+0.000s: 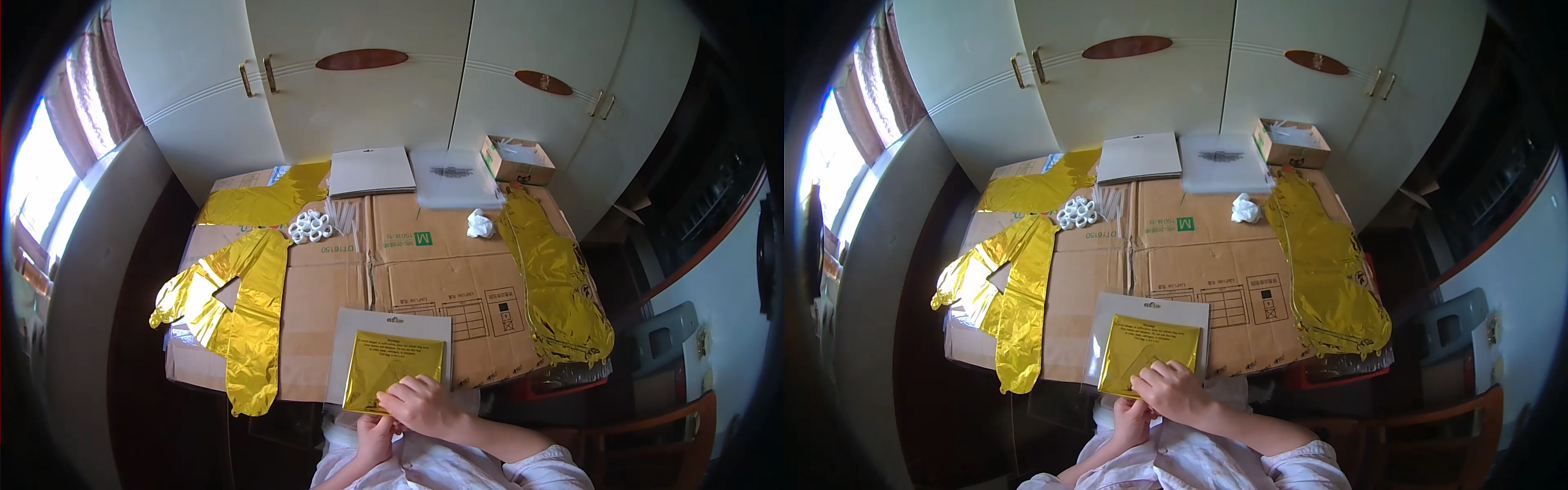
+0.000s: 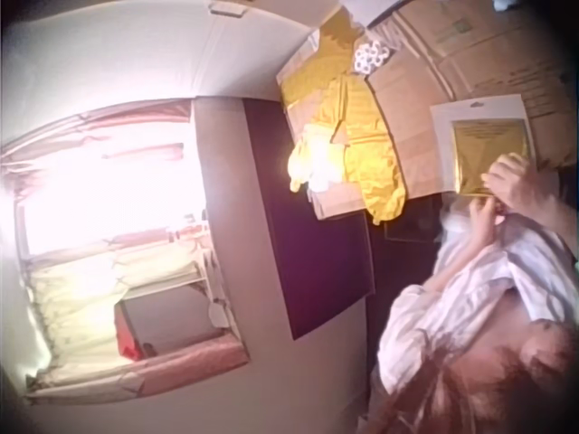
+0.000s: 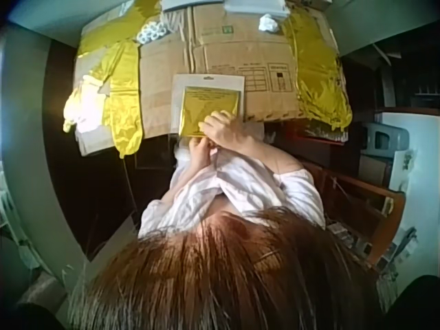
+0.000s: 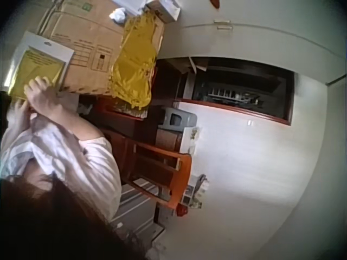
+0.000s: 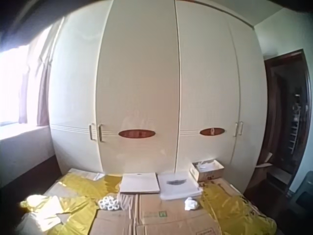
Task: Folding star-shaped foil balloons and placing them into individual plastic packaging.
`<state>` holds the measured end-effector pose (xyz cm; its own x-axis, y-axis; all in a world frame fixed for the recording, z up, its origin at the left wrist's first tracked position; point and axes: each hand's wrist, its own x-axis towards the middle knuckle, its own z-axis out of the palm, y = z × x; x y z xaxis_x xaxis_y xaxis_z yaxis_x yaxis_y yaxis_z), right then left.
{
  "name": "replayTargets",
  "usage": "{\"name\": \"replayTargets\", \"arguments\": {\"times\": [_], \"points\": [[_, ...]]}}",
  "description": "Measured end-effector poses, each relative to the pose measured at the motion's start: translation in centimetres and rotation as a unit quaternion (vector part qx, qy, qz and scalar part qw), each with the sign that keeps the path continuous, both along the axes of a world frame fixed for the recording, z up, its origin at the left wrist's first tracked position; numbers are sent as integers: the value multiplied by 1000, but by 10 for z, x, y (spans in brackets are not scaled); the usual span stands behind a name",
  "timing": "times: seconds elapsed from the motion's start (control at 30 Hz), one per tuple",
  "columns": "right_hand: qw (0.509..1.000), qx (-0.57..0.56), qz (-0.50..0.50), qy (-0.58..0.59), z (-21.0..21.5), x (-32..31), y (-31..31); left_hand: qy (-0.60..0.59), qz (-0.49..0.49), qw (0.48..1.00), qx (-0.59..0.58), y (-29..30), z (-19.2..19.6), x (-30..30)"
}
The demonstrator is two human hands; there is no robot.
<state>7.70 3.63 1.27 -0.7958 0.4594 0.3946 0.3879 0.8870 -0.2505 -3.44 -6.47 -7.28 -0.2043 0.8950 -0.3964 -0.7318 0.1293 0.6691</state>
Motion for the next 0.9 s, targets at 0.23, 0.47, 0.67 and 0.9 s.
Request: {"name": "replayTargets", "arguments": {"times": [0.23, 0.47, 0.67, 0.9], "points": [[1000, 5, 0, -20, 5, 11, -9, 24, -16, 999, -46, 7, 14, -1], [998, 60, -23, 1, -10, 9, -2, 43, -46, 997, -37, 1, -3, -7], [999, 37, -24, -5, -5, 8, -1, 60, -51, 996, -33, 2, 0, -8], [996, 88, -34, -2, -8, 9, 2, 103, -89, 990, -19, 4, 6, -11]]}}
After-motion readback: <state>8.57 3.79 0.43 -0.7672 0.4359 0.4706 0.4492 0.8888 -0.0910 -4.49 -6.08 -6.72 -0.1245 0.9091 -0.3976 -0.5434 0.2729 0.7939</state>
